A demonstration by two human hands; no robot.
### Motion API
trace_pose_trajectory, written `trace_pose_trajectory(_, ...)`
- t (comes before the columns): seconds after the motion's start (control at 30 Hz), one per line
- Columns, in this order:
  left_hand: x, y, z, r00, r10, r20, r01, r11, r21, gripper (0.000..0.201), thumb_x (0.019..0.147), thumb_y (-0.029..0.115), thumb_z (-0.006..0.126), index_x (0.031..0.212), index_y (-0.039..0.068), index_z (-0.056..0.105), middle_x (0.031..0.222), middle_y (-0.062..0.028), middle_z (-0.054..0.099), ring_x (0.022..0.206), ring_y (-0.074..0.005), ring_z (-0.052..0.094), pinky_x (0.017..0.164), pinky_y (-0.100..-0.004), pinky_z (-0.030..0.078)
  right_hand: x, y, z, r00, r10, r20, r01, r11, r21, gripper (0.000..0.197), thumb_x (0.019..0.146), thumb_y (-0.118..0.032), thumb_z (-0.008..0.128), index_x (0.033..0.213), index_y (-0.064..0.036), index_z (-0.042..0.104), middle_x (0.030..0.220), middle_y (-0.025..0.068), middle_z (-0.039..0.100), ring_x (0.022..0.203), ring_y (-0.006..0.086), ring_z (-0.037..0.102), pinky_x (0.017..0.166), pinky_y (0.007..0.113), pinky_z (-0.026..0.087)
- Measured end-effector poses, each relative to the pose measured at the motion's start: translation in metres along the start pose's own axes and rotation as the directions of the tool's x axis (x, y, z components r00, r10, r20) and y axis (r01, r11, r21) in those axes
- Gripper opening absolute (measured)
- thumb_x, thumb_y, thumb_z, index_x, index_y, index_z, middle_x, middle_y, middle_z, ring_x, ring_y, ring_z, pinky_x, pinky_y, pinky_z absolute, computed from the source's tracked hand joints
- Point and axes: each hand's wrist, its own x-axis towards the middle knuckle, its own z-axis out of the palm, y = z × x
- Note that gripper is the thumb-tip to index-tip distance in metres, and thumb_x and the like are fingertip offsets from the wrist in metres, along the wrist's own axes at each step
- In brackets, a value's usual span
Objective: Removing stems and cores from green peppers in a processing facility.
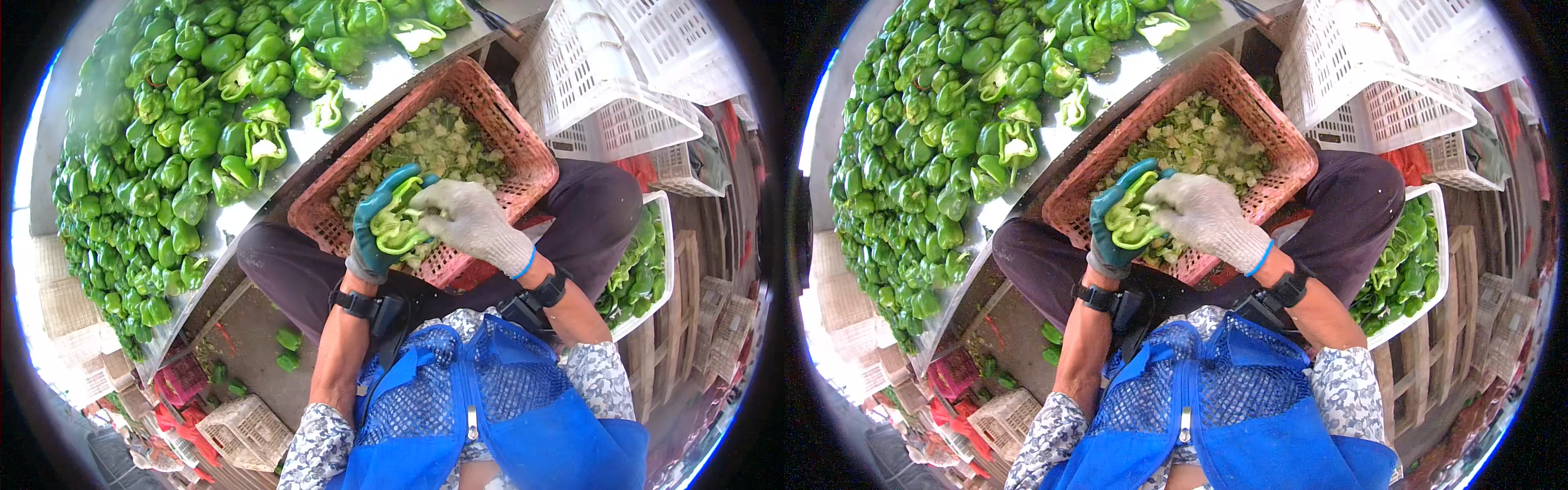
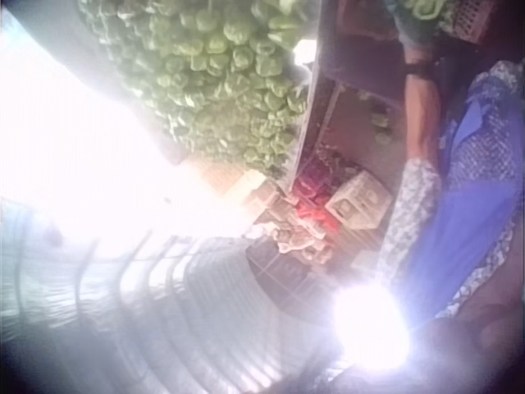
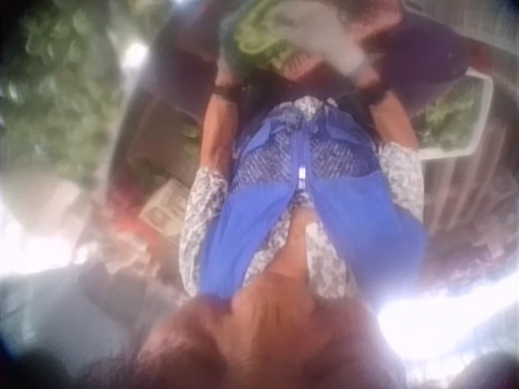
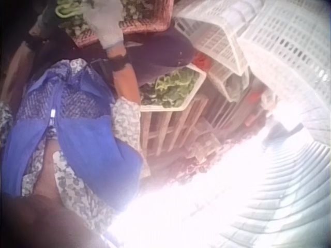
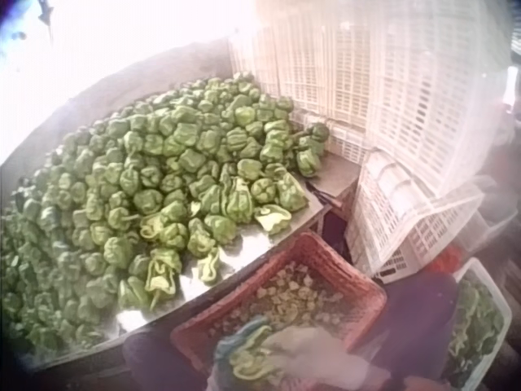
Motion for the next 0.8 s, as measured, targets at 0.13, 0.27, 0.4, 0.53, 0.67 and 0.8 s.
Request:
trace_pose_trajectory(0.13,0.000,-0.005,0.000,1.000,0.003,0.000,-0.003,0.984,0.180,0.062,0.092,0.033,0.057,0.143,-0.001,0.050,0.139,-0.0213,0.057,0.128,-0.0296,0.057,0.111,-0.0415,0.044,0.010,-0.001,0.010,0.948,0.135,0.287,-0.087,0.981,-0.175,0.024,0.080,-0.025,0.072,0.095,-0.0067,0.074,0.090,0.0163,0.071,0.082,0.0351,0.069,0.072,0.046,0.055)
trace_pose_trajectory(0.27,0.000,-0.008,-0.004,0.998,0.032,-0.060,-0.016,0.968,0.250,0.060,0.091,0.031,0.059,0.141,-0.002,0.052,0.136,-0.0186,0.060,0.123,-0.0267,0.060,0.109,-0.0394,0.045,0.012,0.006,0.020,0.943,0.061,0.327,0.002,0.982,-0.188,0.021,0.079,-0.027,0.070,0.088,-0.0080,0.074,0.077,0.0182,0.068,0.075,0.0377,0.068,0.068,0.048,0.054)
trace_pose_trajectory(0.4,0.001,-0.003,-0.010,0.998,0.018,-0.061,-0.022,0.998,-0.063,0.060,0.093,0.033,0.057,0.144,0.002,0.049,0.137,-0.0196,0.059,0.123,-0.0320,0.060,0.108,-0.0451,0.047,-0.002,0.006,0.021,0.980,-0.013,0.198,-0.042,0.961,0.273,0.022,0.087,-0.024,0.067,0.081,-0.0031,0.069,0.069,0.0129,0.066,0.060,0.0231,0.066,0.058,0.036,0.052)
trace_pose_trajectory(0.53,0.006,0.003,-0.007,0.991,0.046,-0.123,-0.049,0.999,-0.022,0.058,0.096,0.036,0.056,0.144,0.003,0.049,0.134,-0.0177,0.060,0.119,-0.0312,0.062,0.105,-0.0471,0.051,-0.007,0.044,0.009,0.943,0.323,-0.083,-0.324,0.946,0.010,0.028,0.095,-0.032,0.065,0.092,-0.0043,0.069,0.074,0.0059,0.065,0.067,0.0171,0.064,0.066,0.037,0.053)
trace_pose_trajectory(0.67,0.005,0.017,-0.002,0.937,0.313,-0.153,-0.193,0.831,0.521,0.064,0.091,0.034,0.066,0.142,-0.002,0.050,0.130,-0.0128,0.060,0.115,-0.0243,0.062,0.099,-0.0420,0.053,-0.005,0.075,0.030,0.828,0.513,-0.225,-0.360,0.795,0.488,0.040,0.100,-0.046,0.056,0.101,-0.0070,0.067,0.092,0.0050,0.067,0.082,0.0188,0.064,0.076,0.038,0.053)
trace_pose_trajectory(0.8,0.020,-0.008,0.037,0.819,0.526,0.230,-0.105,-0.257,0.961,0.067,0.080,0.030,0.071,0.139,0.005,0.051,0.126,-0.0189,0.057,0.111,-0.0332,0.061,0.096,-0.0422,0.054,-0.008,0.128,0.090,0.885,0.388,0.258,-0.022,-0.519,0.855,0.053,0.101,-0.059,0.047,0.110,-0.0096,0.066,0.101,0.0006,0.069,0.092,0.0234,0.065,0.084,0.039,0.053)
